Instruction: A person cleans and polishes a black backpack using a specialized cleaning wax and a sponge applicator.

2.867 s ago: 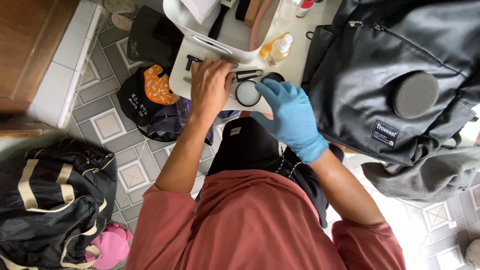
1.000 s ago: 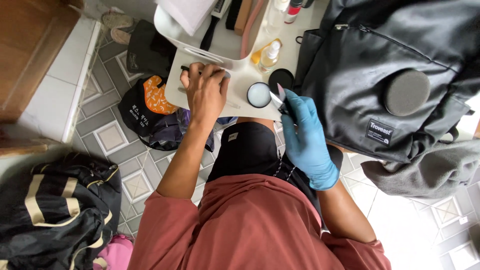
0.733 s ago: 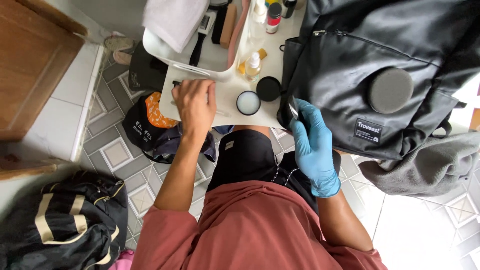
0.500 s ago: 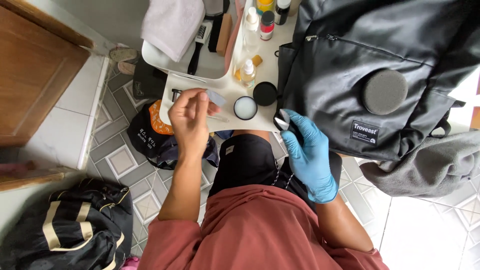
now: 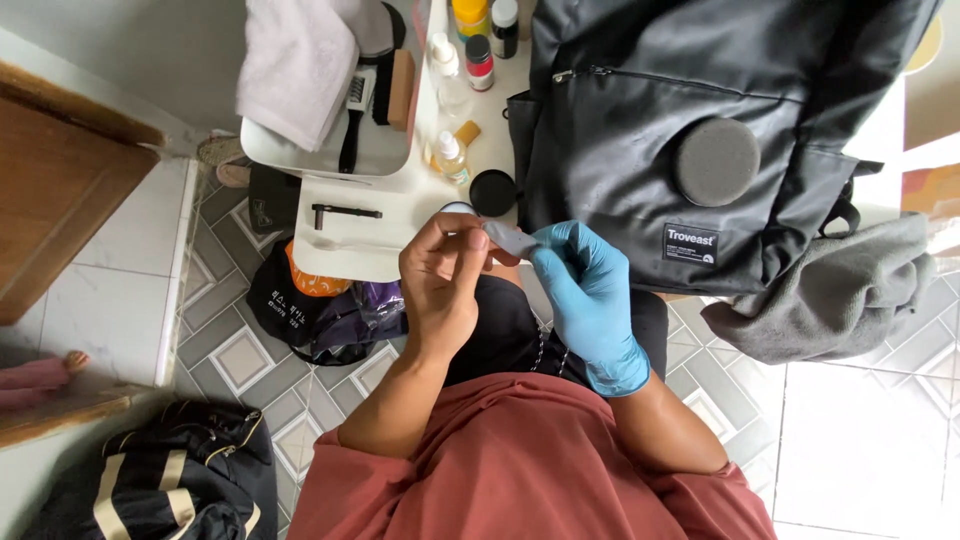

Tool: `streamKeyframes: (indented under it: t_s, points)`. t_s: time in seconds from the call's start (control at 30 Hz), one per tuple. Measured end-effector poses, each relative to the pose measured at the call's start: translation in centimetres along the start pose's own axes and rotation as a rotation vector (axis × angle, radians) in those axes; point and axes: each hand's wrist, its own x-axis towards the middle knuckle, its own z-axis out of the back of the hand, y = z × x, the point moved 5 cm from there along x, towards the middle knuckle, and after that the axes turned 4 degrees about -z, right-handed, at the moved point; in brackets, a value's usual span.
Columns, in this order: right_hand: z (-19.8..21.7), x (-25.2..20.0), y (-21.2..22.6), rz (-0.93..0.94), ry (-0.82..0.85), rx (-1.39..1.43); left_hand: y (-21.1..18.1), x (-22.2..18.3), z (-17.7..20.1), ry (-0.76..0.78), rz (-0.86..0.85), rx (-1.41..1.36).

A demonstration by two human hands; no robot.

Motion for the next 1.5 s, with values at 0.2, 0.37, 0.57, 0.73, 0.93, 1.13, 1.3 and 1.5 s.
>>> streamKeyframes:
  t_s: [0.2,0.37,0.57,0.73,0.93,1.13,1.3,1.5]
  points:
    - [1.1,-0.6,-1.6,-0.097,-0.036,0.279,0.5,0.2,-1.3,0.210,-0.117,-0.207]
    - [0.7,-1.1,-1.0,-0.179,0.037,0.410,0.8,0.1,-1.6,0.349,-0.294,-0.258]
    - [0.7,-1.5,4.7,-0.132,0.201,-0.009,2.0,0.7,-0.3,0.326,-0.286,-0.313]
    - [2.3,-2.2,4.6,0.041,0.115,-0.162,2.4,0.8,0.7,0.292,-0.215,-0.384]
    - [2.1,-2.5,5.4,0.181,0.054,-0.284,2.5,0.2,0.4,0.269,-0.219,-0.341]
    - [2.1,-2.5,5.6,0.279,0.029,-0.358,2.7,0.2,0.5,0.283,-0.202,-0.383]
    - [1.9,-2.5,5.8,0.336,0.009,-0.412,2.6,0.4,0.2,0.300,-0.197,-0.384]
    - [1.9,-2.4,5.1,0.309,0.026,-0.449,1.1,0.5,-1.2,0.368,-0.238,-0.373]
